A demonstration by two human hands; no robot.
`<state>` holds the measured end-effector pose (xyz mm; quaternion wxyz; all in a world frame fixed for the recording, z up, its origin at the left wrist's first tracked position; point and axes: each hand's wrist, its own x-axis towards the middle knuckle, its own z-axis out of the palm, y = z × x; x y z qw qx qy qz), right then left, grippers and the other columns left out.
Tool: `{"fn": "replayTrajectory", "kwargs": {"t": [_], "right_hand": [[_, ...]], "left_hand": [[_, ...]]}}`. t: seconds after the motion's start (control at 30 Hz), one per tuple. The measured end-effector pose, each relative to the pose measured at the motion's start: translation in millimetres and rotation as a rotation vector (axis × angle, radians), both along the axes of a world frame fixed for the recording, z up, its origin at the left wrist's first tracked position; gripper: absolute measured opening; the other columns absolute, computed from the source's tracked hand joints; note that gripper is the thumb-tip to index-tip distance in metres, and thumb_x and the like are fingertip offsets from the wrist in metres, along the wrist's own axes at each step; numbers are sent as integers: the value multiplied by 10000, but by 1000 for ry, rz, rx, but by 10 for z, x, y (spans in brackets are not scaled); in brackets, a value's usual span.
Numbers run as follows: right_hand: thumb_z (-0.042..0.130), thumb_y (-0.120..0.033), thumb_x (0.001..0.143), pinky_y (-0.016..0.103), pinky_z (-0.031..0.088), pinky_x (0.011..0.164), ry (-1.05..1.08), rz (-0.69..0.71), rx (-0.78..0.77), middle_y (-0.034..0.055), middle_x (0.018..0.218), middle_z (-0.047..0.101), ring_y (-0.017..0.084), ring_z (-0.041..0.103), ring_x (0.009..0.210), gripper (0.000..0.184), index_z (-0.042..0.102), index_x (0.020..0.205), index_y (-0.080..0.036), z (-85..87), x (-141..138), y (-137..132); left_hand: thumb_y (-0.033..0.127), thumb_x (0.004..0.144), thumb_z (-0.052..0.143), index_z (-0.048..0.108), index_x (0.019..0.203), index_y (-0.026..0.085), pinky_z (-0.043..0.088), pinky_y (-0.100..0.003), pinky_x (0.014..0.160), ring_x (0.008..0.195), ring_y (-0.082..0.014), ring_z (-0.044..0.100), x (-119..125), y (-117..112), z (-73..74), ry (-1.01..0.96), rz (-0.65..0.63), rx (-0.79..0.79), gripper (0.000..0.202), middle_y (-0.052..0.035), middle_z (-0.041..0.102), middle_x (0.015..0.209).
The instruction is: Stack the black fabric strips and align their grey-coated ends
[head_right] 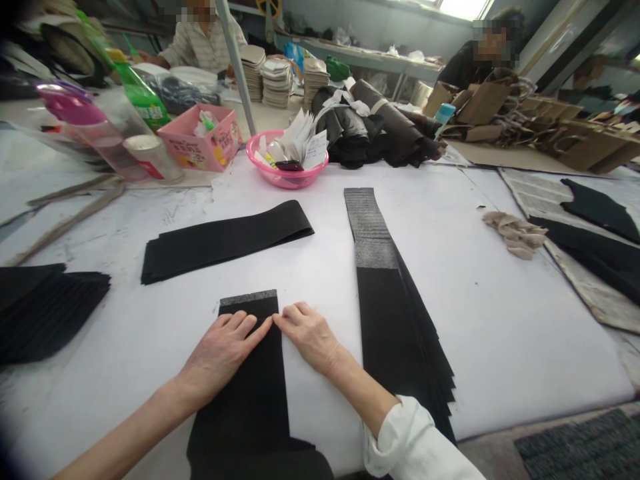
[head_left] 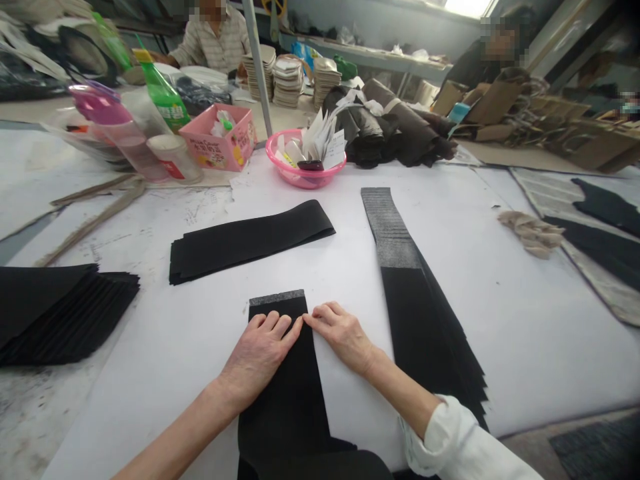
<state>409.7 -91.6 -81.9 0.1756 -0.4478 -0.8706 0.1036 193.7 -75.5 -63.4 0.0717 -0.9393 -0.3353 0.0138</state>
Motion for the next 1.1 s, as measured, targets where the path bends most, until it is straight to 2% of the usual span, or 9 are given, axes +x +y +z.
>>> {"fn": "replayTrajectory", "kwargs": {"t": [0.2, 0.43, 0.63, 0.8, 0.93, 1.1], "right_hand": [[409, -167, 990, 330, 496, 876, -49, -21, 4, 94, 1025, 565, 210, 505, 1008, 280, 530, 1241, -135, 8, -58, -17], [474, -155, 962, 355, 493, 834, -136, -63, 58, 100, 1041, 570, 218, 517, 965, 232, 575, 1170, -164, 56, -120, -28], [487, -154, 955, 334, 497, 807, -21, -197, -11, 64, 1068, 588, 206, 517, 982, 276, 601, 1175, -276, 98, -188, -76], [492, -130, 945, 394, 477, 863, -70, -203, 28, 88, 1137, 572, 240, 490, 1038, 346, 555, 1263, -251, 25, -299, -113], [483, -107, 941, 434, 447, 935, -107, -182, 75, 108, 1170, 557, 250, 478, 1073, 374, 527, 1297, -214, -64, -315, -124], [474, -90, 935, 470, 424, 981, -90, -199, 116, 108, 1176, 557, 258, 474, 1110, 408, 513, 1313, -240, -130, -316, -132]], "left_hand": [[93, 886, 488, 470, 1315, 164, 408, -376, 796, 927, -229, 501, -6, -6, -26, -37, 14, -15, 435, -65, 555, 973], [99, 904, 451, 455, 1329, 167, 419, -380, 814, 940, -230, 502, -20, -19, -24, -42, 33, -13, 430, -64, 557, 990], [98, 900, 460, 490, 1289, 177, 434, -373, 811, 944, -227, 518, -12, -58, 15, -70, 59, 15, 398, -63, 567, 986], [98, 910, 453, 517, 1255, 145, 453, -367, 833, 957, -225, 545, -56, -94, -15, -104, 71, 45, 353, -61, 588, 986], [46, 895, 448, 529, 1240, 85, 442, -368, 921, 1074, -243, 543, -175, -145, -103, -118, 127, 120, 356, -85, 610, 1057], [51, 900, 446, 533, 1256, 110, 433, -393, 966, 1129, -248, 543, -340, -196, -142, -118, 180, 102, 371, -96, 623, 1123]]}}
